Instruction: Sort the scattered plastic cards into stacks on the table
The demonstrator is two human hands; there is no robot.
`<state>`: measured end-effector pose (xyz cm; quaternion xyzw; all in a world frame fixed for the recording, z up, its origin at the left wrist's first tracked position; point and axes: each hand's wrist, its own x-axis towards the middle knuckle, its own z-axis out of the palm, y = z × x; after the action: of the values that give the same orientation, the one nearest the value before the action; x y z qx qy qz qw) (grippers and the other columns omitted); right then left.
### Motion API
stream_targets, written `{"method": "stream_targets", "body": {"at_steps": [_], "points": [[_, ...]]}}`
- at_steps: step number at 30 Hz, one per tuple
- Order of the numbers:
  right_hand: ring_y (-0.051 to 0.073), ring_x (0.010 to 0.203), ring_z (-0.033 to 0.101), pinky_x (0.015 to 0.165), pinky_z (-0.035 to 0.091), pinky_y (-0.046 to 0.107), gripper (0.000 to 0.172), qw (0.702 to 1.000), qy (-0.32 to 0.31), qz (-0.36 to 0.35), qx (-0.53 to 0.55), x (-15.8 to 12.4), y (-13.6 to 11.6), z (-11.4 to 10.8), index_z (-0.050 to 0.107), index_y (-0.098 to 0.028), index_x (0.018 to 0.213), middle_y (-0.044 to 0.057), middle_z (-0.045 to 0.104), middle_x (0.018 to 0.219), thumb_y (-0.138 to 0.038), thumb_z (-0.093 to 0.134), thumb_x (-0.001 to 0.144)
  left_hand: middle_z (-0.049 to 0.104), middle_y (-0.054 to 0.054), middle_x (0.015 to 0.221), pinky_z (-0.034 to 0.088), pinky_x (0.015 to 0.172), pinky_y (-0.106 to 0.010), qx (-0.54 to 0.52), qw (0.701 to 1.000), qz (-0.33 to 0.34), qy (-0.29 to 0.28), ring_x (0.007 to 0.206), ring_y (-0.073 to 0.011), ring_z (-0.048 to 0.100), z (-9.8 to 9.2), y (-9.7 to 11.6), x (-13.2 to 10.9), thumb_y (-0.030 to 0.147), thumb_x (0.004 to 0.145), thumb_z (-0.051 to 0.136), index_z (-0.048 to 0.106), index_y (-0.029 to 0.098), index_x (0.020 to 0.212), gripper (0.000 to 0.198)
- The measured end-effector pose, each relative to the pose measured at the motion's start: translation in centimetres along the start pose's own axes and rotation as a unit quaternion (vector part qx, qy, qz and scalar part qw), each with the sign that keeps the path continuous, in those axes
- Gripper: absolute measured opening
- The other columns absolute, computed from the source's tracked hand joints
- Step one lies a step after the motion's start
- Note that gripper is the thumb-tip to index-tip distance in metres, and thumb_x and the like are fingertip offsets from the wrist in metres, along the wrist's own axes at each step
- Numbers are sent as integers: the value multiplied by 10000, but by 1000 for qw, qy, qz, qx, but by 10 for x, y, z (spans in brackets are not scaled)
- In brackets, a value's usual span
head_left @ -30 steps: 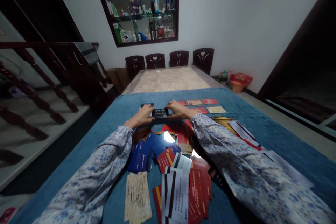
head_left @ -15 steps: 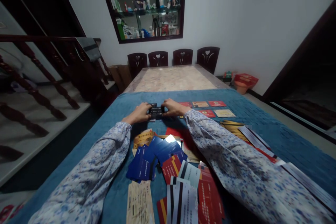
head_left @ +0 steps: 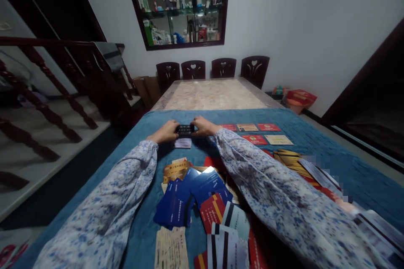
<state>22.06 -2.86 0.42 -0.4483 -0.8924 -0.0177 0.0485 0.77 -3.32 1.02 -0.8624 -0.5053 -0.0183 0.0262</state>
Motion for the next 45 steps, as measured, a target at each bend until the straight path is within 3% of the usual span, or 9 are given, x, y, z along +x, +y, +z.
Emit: {"method": "stream_targets", "body": {"at_steps": [13,27,36,45], "points": [[241,1094,710,869,497,219,372,999,-22,38,12,22,3,9,750,-101,1205,184,703,1263,-312,711,901,708,-113,1193,534,947,-249,3,1000,-23,-9,1104,-245,686,14,-18,30,170,743,672,745,167,1078,343],[232,1088,722,864,510,213,343,998,-42,40,40,33,6,17,772,-131,1182,148,759,1208,-286,693,887,762,-82,1077,552,930,-286,-21,997,-26,-70,1055,-249,701,13,-19,35,142,745,631,749,175,1087,363],[229,1163,697,908,504,215,445,996,-55,34,60,35,2,14,733,-171,1284,108,758,1254,-192,688,841,749,-81,1077,555,905,-279,-5,996,-15,-93,1065,-254,695,17,-23,42,134,711,618,728,168,1080,387],[244,1133,715,854,532,220,492,994,-63,56,64,37,-2,11,735,-189,1286,114,763,1234,-148,677,799,743,-90,1058,558,893,-286,-15,996,-19,-85,1036,-259,698,22,-23,45,74,642,582,725,157,1042,433]]}}
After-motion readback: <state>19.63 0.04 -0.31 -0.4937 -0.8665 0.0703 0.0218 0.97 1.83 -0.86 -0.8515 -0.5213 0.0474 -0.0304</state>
